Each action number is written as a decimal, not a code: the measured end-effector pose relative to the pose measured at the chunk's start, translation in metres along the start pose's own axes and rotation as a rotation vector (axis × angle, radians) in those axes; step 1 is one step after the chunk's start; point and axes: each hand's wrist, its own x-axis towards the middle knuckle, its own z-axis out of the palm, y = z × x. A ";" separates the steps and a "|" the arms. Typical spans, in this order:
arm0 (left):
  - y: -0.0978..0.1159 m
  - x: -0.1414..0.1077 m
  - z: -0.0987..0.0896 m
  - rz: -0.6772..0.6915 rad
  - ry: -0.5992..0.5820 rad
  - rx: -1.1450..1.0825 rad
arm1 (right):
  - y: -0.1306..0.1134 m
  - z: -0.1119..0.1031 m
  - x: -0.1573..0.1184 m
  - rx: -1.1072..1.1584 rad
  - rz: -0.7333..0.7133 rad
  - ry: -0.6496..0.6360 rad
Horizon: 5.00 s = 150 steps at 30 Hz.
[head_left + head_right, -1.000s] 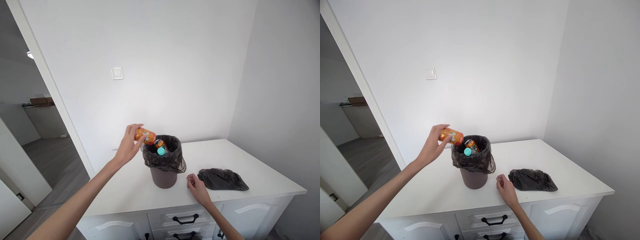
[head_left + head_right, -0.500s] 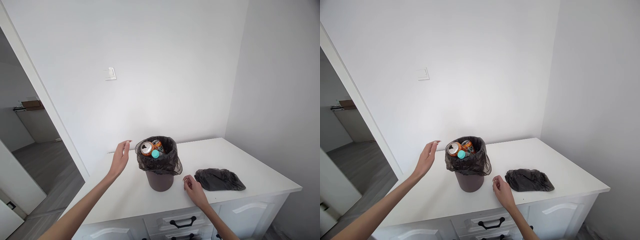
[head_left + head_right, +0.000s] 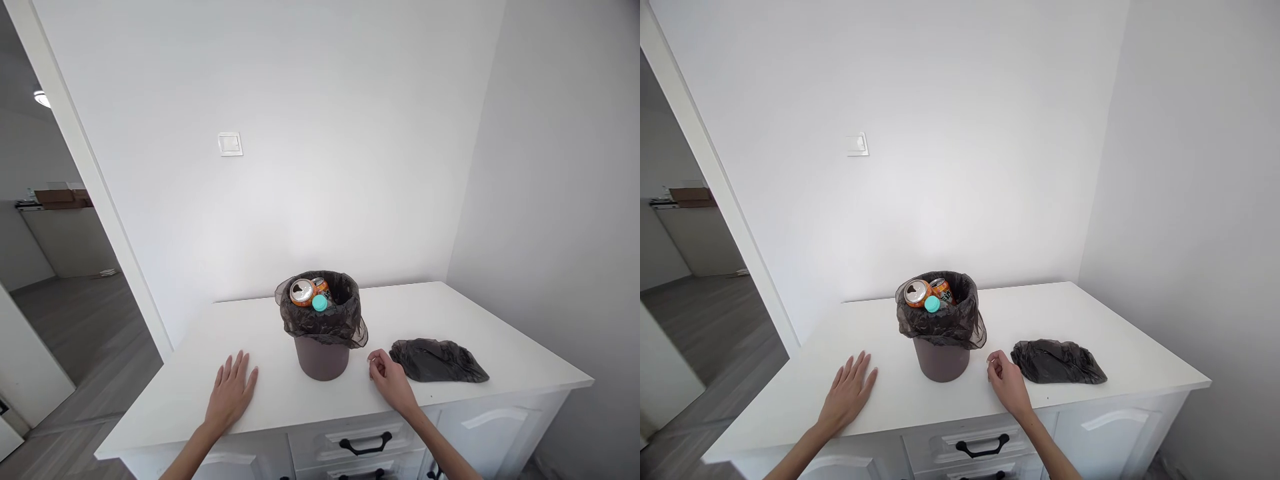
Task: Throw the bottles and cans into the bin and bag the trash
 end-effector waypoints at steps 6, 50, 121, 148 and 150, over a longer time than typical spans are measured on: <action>0.001 0.002 0.006 0.021 0.037 0.025 | 0.004 0.001 -0.001 -0.037 0.010 -0.005; 0.133 0.105 -0.181 -0.274 -0.348 -1.439 | -0.149 -0.074 0.096 0.962 0.468 -0.161; 0.173 0.155 -0.277 -0.145 0.193 -1.793 | -0.285 -0.156 0.207 1.062 0.076 0.172; 0.195 0.178 -0.261 -0.025 0.012 -2.007 | -0.264 -0.136 0.262 1.134 0.145 0.401; 0.202 0.182 -0.260 -0.017 0.030 -2.020 | -0.256 -0.137 0.264 1.124 0.161 0.424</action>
